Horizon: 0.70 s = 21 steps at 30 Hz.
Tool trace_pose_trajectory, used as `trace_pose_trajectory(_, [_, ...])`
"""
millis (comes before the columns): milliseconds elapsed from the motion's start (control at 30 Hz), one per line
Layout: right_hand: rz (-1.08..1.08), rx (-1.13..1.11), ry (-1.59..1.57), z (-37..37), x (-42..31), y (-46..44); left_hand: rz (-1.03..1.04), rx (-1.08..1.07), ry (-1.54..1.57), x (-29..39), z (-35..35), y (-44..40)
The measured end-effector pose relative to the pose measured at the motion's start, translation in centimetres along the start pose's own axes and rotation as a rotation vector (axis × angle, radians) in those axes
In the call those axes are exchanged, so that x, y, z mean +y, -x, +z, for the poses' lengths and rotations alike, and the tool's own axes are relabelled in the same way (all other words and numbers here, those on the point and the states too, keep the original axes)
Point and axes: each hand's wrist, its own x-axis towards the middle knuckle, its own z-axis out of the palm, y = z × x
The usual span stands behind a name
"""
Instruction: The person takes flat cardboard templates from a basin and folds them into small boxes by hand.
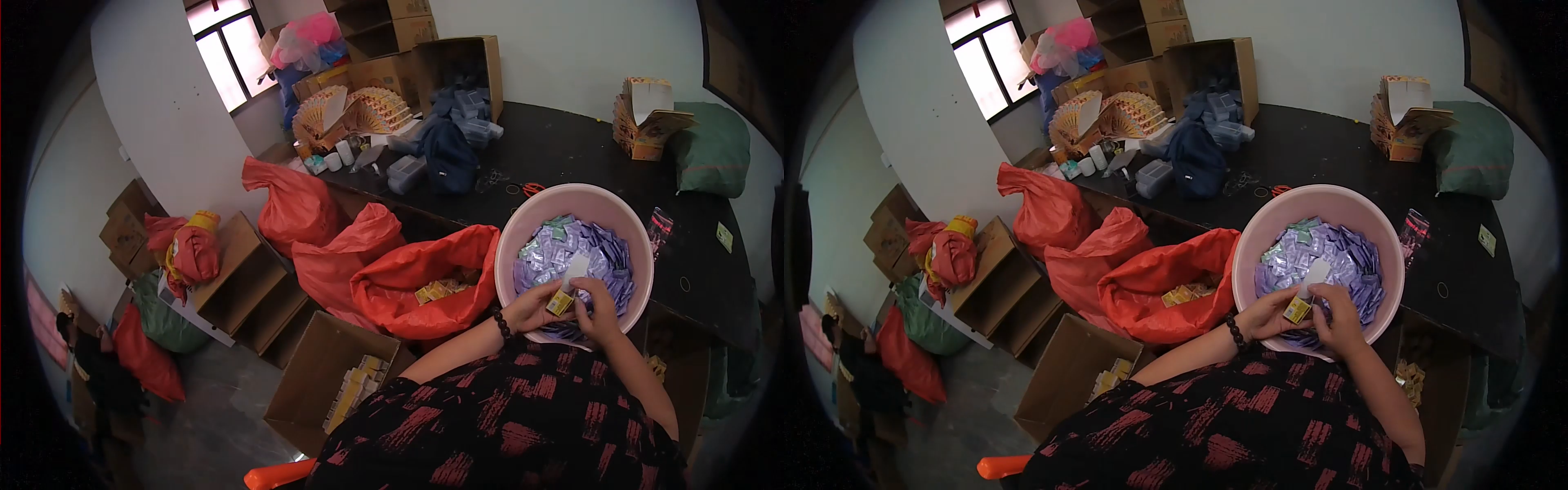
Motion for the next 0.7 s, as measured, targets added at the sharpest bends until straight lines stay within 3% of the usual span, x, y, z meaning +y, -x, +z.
trace_pose_trajectory(233, [0.037,-0.162,-0.11,0.5,0.5,0.4,0.015,-0.088,-0.001,0.0,-1.3,0.0])
trace_pose_trajectory(300, [0.202,-0.068,-0.161,1.3,0.2,0.7,0.04,-0.023,-0.031,0.2,-0.6,0.1])
trace_pose_trajectory(433, [0.165,0.096,-0.108,1.4,-0.7,-0.2,0.082,0.046,-0.085,0.3,0.1,0.2])
trace_pose_trajectory(500, [0.282,-0.08,-0.409,1.8,0.6,0.2,0.037,-0.047,-0.043,0.3,-1.2,-0.1])
trace_pose_trajectory(633, [0.252,-0.069,-0.375,1.9,0.7,0.5,0.032,-0.047,-0.023,0.2,-0.7,0.1])
trace_pose_trajectory(700, [0.135,-0.08,-0.235,1.7,0.3,0.4,0.027,-0.06,0.006,0.1,-0.8,0.0])
